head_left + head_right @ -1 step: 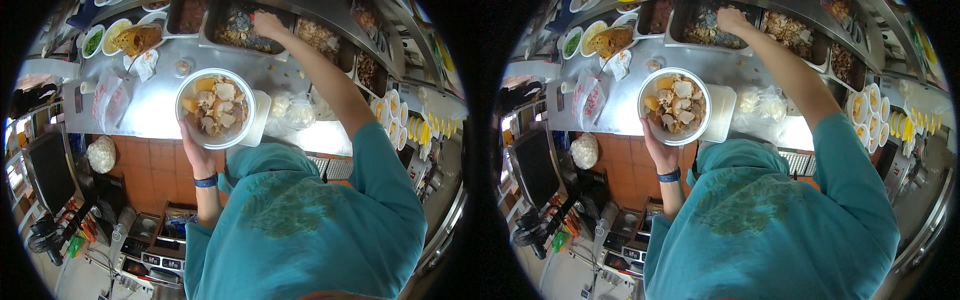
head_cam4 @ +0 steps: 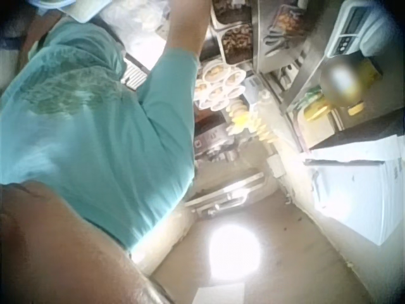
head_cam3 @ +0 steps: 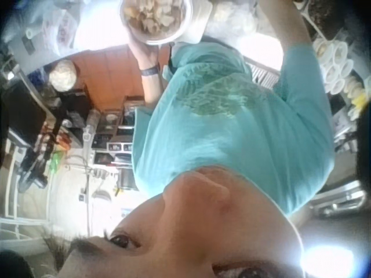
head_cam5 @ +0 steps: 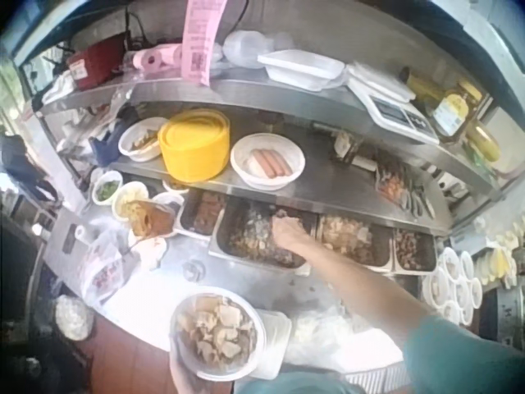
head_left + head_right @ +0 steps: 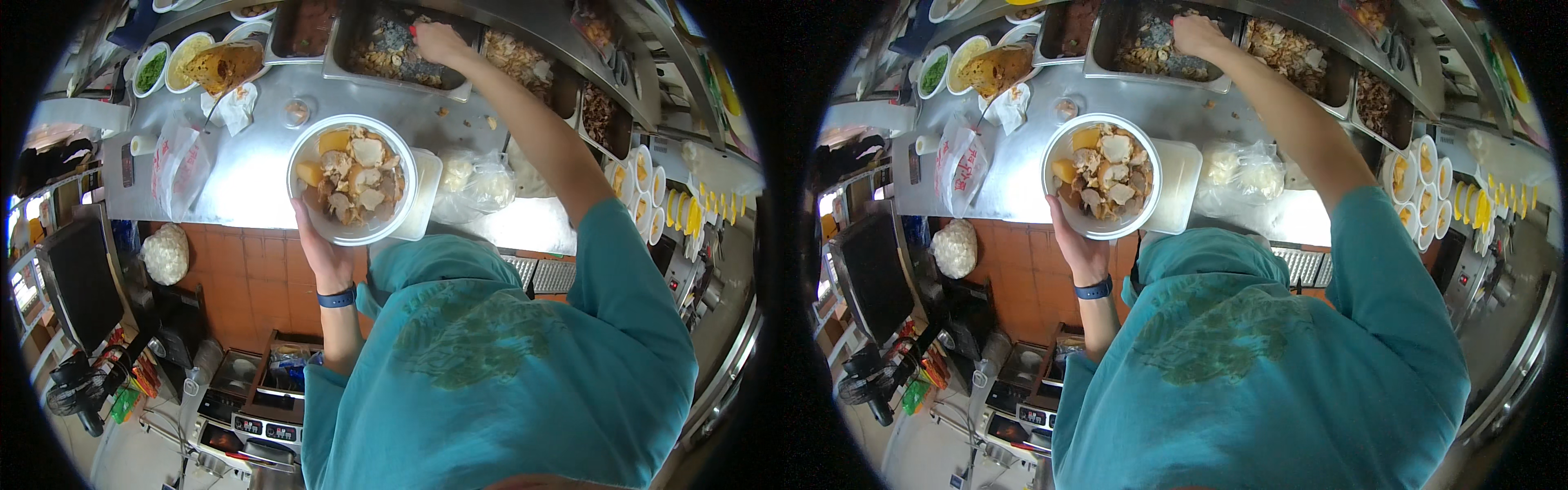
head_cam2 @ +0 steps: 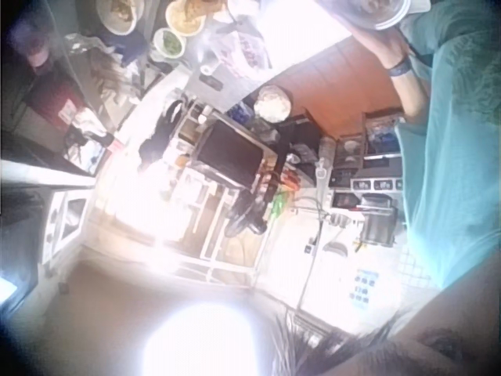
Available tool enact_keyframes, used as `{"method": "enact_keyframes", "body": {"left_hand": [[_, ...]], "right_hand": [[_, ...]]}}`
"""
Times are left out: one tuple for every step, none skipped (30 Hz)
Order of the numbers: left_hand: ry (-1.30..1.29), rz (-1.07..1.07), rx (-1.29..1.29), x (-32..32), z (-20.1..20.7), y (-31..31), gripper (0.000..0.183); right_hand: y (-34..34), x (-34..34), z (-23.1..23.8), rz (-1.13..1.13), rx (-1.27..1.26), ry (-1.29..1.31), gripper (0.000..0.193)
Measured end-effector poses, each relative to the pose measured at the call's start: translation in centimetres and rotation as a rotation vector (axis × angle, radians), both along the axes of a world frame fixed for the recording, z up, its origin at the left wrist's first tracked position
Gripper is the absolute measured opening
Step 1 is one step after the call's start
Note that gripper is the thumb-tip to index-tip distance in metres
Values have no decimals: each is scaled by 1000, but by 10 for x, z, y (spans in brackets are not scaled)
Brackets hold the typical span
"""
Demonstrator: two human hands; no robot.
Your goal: The person assembles a takeout meal by placing cooked items into a styrofoam container, adding sauce from a ladle, and sealing it with a lid. They then prepare a second bowl by adding various toppings and broth from containers on the counter.
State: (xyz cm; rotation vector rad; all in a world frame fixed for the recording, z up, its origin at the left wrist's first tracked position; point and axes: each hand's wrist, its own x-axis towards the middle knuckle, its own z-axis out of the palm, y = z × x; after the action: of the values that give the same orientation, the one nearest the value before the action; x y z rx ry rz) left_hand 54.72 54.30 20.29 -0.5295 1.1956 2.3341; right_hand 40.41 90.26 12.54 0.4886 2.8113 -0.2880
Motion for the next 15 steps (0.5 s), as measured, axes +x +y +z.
{"method": "enact_keyframes", "body": {"left_hand": [[-26, -2, 6, 0, 0, 0, 69], [-38, -14, 22, 0, 0, 1, 69], [-70, -12, 39, -1, -1, 1, 70], [-48, -26, 33, -2, -3, 2, 71], [-40, -34, 25, -2, -5, 3, 71], [-44, -43, 21, -5, -6, 4, 71], [-63, -43, 18, -6, -7, 6, 70], [-37, -60, 13, -9, -8, 9, 69], [-27, -65, 10, -12, -9, 12, 69], [-23, -72, 3, -13, -8, 14, 68], [-30, -74, -1, -14, -7, 16, 67], [-20, -85, -10, -15, -6, 17, 68], [-18, -93, -9, -17, -4, 18, 69], [-20, -97, -8, -17, -3, 19, 70], [-19, -98, 3, -17, -3, 19, 70]], "right_hand": [[4, 11, 4, 75, 43, -40, 34], [13, 23, 11, 158, 59, -42, 39], [21, 34, 17, 150, 81, -26, 40], [28, 43, 22, 162, 85, 6, 40], [32, 47, 25, 169, 99, 43, 40], [35, 48, 27, 90, 177, 24, 37], [36, 47, 27, 60, 194, 3, 36], [34, 45, 27, 21, 234, -7, 36], [32, 42, 27, -20, 274, -16, 35], [28, 40, 27, 41, 261, 30, 31], [25, 41, 28, 91, 214, -39, 30], [21, 43, 30, 143, 169, -101, 29], [19, 47, 34, 194, 120, -143, 29], [19, 55, 39, 202, 31, -104, 25], [18, 60, 45, 199, 71, -95, 25]]}}
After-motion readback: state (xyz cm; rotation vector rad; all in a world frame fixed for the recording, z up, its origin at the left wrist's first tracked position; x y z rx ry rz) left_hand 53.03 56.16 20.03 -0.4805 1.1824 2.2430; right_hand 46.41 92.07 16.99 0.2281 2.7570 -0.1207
